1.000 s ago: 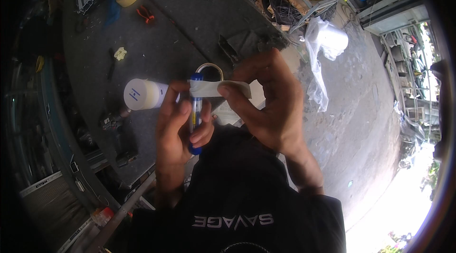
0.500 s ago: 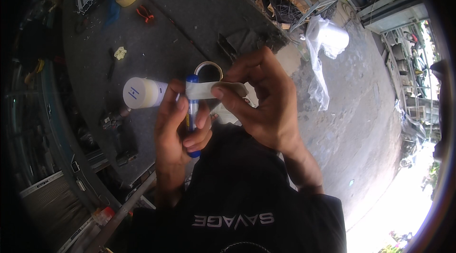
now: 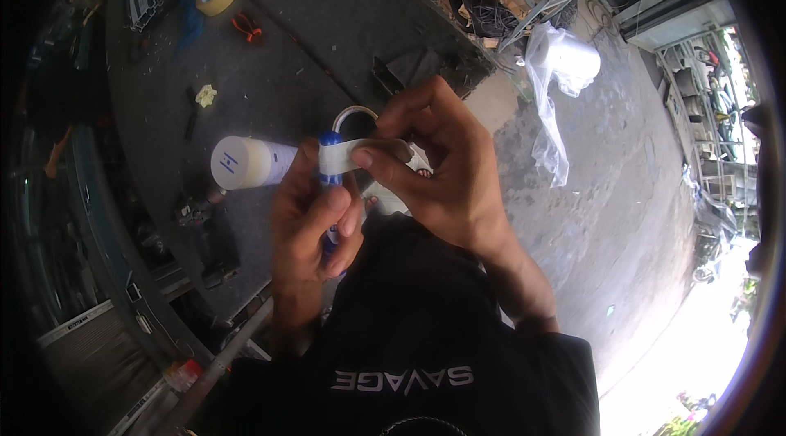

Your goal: The person tears off a strip of masking tape, wraps it around a plastic cup, and writes on the tape with a blue marker. They then place the cup on the table and continue handling the tape and marker.

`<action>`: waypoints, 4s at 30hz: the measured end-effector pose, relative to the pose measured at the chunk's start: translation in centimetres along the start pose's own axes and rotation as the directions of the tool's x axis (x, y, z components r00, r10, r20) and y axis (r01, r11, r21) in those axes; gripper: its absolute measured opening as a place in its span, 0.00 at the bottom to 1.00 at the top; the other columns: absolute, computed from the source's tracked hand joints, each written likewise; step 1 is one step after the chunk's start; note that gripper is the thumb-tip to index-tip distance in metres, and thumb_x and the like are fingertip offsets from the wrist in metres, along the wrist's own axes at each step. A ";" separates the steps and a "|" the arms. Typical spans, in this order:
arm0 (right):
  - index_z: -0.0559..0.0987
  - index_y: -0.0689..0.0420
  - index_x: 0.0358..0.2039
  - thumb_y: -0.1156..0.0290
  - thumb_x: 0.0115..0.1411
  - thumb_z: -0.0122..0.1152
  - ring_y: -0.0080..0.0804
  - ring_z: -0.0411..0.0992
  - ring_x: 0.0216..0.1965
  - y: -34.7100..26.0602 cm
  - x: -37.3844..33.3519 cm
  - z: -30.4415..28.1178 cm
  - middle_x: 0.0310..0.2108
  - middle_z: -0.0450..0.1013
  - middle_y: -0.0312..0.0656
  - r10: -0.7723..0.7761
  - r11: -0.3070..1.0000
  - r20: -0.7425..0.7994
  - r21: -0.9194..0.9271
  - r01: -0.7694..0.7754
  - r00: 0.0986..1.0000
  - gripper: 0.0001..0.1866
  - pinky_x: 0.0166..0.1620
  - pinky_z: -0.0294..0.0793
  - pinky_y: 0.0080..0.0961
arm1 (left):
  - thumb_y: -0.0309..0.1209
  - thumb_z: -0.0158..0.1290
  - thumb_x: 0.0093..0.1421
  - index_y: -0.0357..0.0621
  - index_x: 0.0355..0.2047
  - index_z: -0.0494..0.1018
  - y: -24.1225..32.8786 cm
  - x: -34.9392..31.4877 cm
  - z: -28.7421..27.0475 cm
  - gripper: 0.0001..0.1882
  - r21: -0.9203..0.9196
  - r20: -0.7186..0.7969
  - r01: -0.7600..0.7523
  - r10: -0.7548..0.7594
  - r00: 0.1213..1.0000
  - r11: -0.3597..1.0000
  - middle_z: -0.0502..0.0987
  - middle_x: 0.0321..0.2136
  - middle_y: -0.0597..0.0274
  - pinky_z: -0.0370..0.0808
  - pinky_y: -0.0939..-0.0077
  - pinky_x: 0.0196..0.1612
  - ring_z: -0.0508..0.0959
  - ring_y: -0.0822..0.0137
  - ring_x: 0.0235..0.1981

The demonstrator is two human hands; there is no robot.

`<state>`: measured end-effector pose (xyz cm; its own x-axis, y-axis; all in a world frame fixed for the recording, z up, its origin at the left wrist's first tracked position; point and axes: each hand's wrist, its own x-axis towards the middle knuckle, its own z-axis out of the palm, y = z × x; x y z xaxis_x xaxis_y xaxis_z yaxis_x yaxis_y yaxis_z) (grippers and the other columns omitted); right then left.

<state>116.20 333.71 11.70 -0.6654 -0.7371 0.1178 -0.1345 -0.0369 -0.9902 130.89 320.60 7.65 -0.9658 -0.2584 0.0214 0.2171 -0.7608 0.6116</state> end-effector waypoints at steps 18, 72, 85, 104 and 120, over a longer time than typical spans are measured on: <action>0.72 0.64 0.48 0.82 0.62 0.73 0.29 0.82 0.44 1.4 -0.1 0.2 0.39 0.80 0.46 -0.013 0.996 -0.035 0.087 0.016 0.999 0.19 0.49 0.83 0.26 | 0.45 0.45 0.79 0.31 0.56 0.68 -0.6 0.9 -0.6 0.24 0.304 -0.039 -0.040 0.054 0.998 0.952 0.82 0.30 0.43 0.79 0.77 0.15 0.84 0.63 0.21; 0.83 0.65 0.44 0.73 0.63 0.76 0.28 0.81 0.45 3.9 0.4 0.1 0.42 0.82 0.43 0.096 0.742 0.329 0.605 -0.287 0.940 0.13 0.50 0.81 0.27 | 0.48 0.26 0.83 0.32 0.49 0.70 -2.3 0.5 -2.3 0.31 -0.392 0.471 0.403 -0.195 0.860 0.827 0.67 0.16 0.63 0.60 0.80 0.12 0.64 0.74 0.09; 0.80 0.63 0.45 0.72 0.66 0.72 0.38 0.84 0.42 3.2 0.1 0.3 0.48 0.80 0.53 0.009 0.732 0.392 0.624 -0.273 0.920 0.12 0.53 0.82 0.34 | 0.53 0.31 0.81 0.30 0.50 0.70 -4.2 0.0 -1.9 0.33 -0.341 0.333 0.391 -0.279 0.901 0.855 0.75 0.21 0.52 0.72 0.77 0.12 0.77 0.63 0.13; 0.78 0.66 0.53 0.64 0.77 0.57 0.31 0.81 0.49 5.7 -2.3 2.6 0.51 0.82 0.52 0.179 0.882 0.136 0.417 -0.220 0.975 0.16 0.49 0.82 0.25 | 0.31 0.51 0.75 0.36 0.53 0.76 -4.3 -1.2 -2.2 0.13 0.881 -0.178 0.094 0.141 0.974 0.463 0.81 0.28 0.52 0.74 0.68 0.25 0.82 0.57 0.23; 0.68 0.65 0.53 0.48 0.81 0.40 0.42 0.77 0.52 7.7 -4.7 10.2 0.44 0.75 0.53 0.198 0.874 0.285 0.381 -0.301 0.938 0.28 0.57 0.76 0.39 | 0.48 0.36 0.81 0.38 0.43 0.73 -3.3 -9.0 -8.0 0.25 0.467 -0.091 0.187 -0.163 0.982 0.864 0.78 0.30 0.57 0.77 0.70 0.37 0.80 0.66 0.31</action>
<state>125.84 330.02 2.77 -0.4419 -0.8907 -0.1071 0.3624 -0.0680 -0.9296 140.03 320.69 -0.90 -0.9713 -0.1841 -0.1509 -0.0592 -0.4274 0.9021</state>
